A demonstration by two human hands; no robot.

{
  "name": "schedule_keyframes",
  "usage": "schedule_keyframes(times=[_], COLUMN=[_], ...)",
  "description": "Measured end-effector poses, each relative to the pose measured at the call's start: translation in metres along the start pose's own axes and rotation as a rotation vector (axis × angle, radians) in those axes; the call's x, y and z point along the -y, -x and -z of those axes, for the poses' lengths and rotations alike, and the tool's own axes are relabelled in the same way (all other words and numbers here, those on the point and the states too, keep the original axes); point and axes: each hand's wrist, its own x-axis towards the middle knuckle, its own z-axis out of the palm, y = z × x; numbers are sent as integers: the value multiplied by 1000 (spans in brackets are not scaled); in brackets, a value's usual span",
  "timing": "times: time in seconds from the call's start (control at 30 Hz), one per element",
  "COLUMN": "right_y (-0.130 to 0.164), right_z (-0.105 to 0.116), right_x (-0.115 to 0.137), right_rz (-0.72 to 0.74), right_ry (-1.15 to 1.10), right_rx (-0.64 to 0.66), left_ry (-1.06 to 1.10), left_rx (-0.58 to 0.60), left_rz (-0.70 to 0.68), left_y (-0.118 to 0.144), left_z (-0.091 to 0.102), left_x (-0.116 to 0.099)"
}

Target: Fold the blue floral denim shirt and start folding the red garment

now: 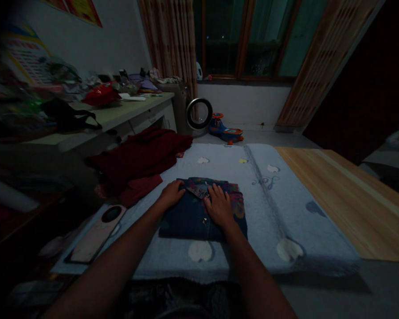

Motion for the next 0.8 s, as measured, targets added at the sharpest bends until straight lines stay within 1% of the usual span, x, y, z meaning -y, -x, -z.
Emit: schedule_keyframes(times=[0.07, 0.13, 0.3, 0.37, 0.5, 0.6, 0.7, 0.73, 0.8], right_y=[0, -1, -1, -1, -1, -1, 0, 0, 1], right_z=[0, 1, -3, -4, -3, -2, -1, -1, 0], right_x=[-1, -1, -2, -3, -4, -4, -3, -3, -3], right_rz=[4, 7, 1, 6, 13, 12, 8, 6, 6], right_ry=[3, 5, 10, 12, 12, 11, 5, 1, -8], right_rx=[-5, -13, -22, -27, -16, -10, -4, -2, 2], left_ry=[-14, 17, 179, 235, 298, 333, 360, 381, 457], left_rx=[99, 158, 324, 317, 188, 145, 164, 198, 303], left_rz=[-1, 3, -19, -39, -82, -107, -134, -148, -150], left_y=[-11, -21, -41, -44, -42, -38, -37, -37, -38], left_z=[5, 8, 6, 2, -5, -8, -7, -6, -4], left_x=[8, 11, 13, 13, 12, 10, 12, 14, 18])
